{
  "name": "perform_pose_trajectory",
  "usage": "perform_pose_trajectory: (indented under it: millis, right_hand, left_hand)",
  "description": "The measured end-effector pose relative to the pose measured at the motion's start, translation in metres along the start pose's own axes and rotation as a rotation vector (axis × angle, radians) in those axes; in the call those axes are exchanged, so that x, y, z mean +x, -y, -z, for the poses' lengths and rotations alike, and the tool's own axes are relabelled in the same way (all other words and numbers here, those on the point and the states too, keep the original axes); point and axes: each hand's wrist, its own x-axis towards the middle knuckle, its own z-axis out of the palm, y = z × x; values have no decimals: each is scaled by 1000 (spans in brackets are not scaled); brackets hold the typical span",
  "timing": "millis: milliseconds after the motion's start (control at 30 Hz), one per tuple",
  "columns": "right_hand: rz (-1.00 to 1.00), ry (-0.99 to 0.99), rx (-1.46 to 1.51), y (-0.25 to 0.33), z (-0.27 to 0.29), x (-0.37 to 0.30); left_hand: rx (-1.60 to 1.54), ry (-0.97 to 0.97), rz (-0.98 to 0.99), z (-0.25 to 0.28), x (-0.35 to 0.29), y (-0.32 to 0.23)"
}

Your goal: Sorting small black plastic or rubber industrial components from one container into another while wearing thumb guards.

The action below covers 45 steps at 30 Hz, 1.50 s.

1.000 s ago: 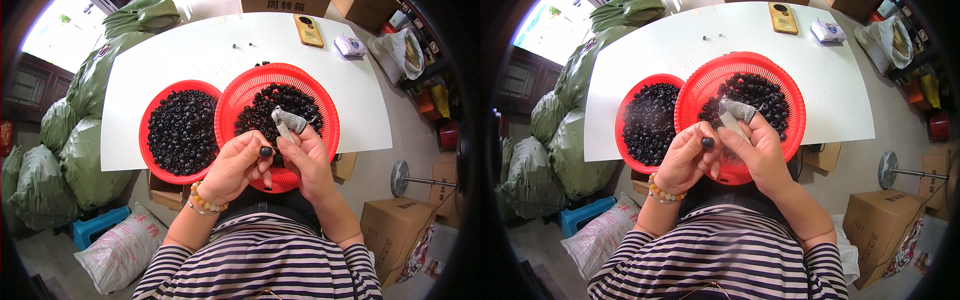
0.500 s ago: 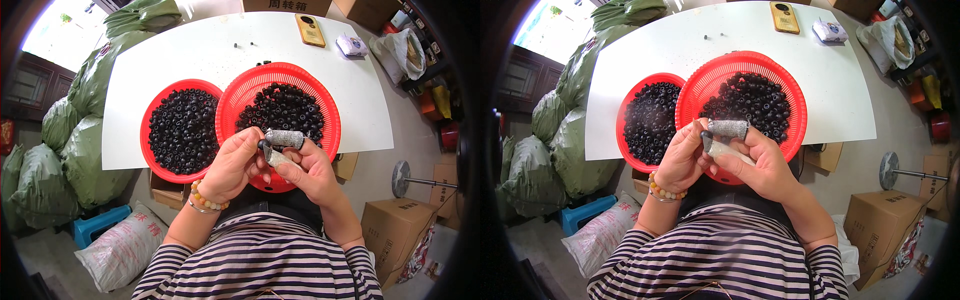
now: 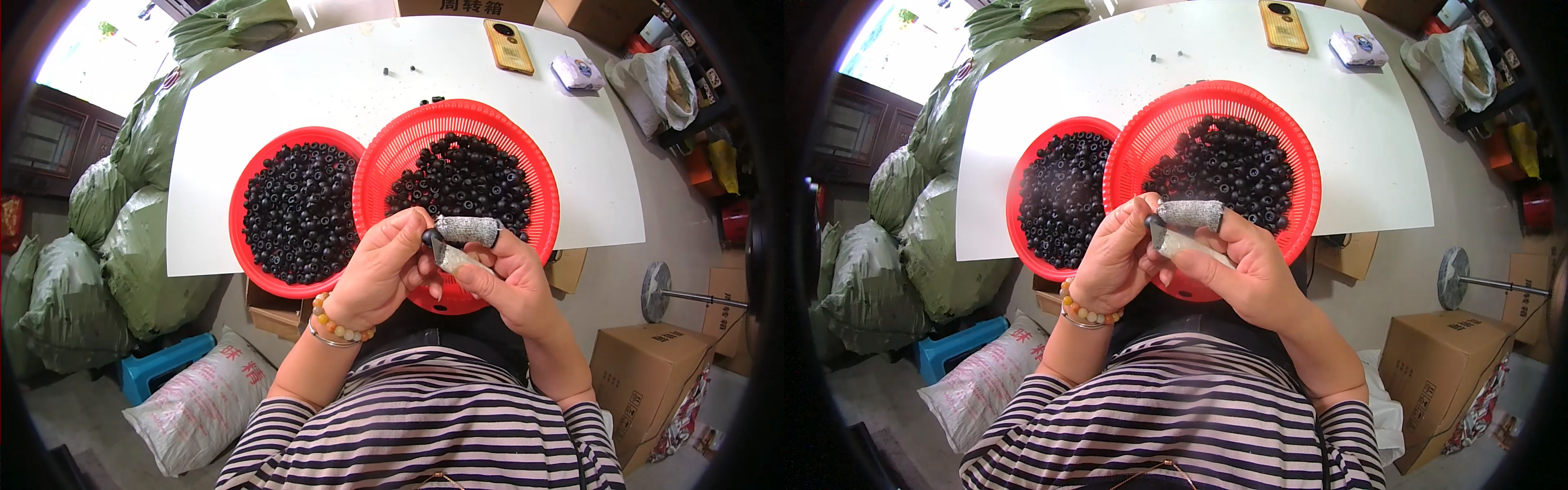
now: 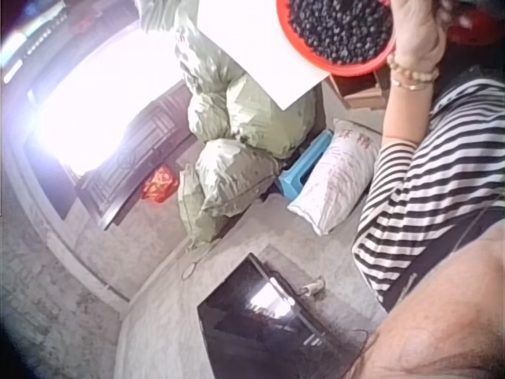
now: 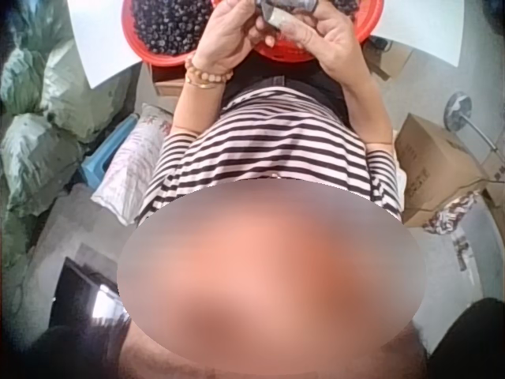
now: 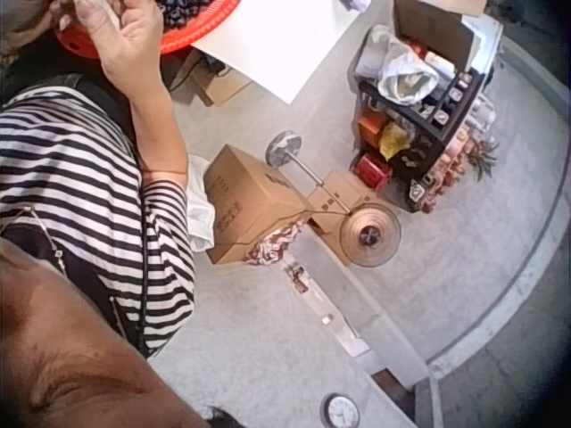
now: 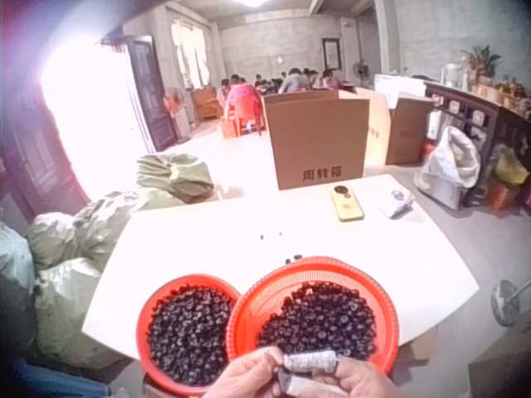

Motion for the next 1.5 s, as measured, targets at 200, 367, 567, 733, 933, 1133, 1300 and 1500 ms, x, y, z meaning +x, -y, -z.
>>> perform_pose_trajectory:
  millis: [200,367,567,733,933,1133,1300,1500]
  right_hand:
    - [-23,-65,73,-1,0,1]
    - [-39,-262,24,-6,9,2]
    - [-63,-368,18,-8,14,2]
    - [-69,-352,20,-6,11,4]
    - [-85,-360,18,-9,13,4]
    - [-99,-341,72,-6,14,3]
    - [-117,-353,76,-7,15,2]
    - [-114,-299,67,-5,16,0]
  left_hand:
    - [-2,-15,2,-1,-1,0]
    - [109,-25,-234,5,-1,-10]
    - [461,-405,-547,50,-23,-45]
    - [1030,-738,-689,73,-36,-53]
    - [1547,-392,-890,39,-15,-41]
    - [1982,-11,-580,3,2,-15]
    - [2231,38,-294,-8,3,-16]
    - [2194,23,-287,-9,6,-14]
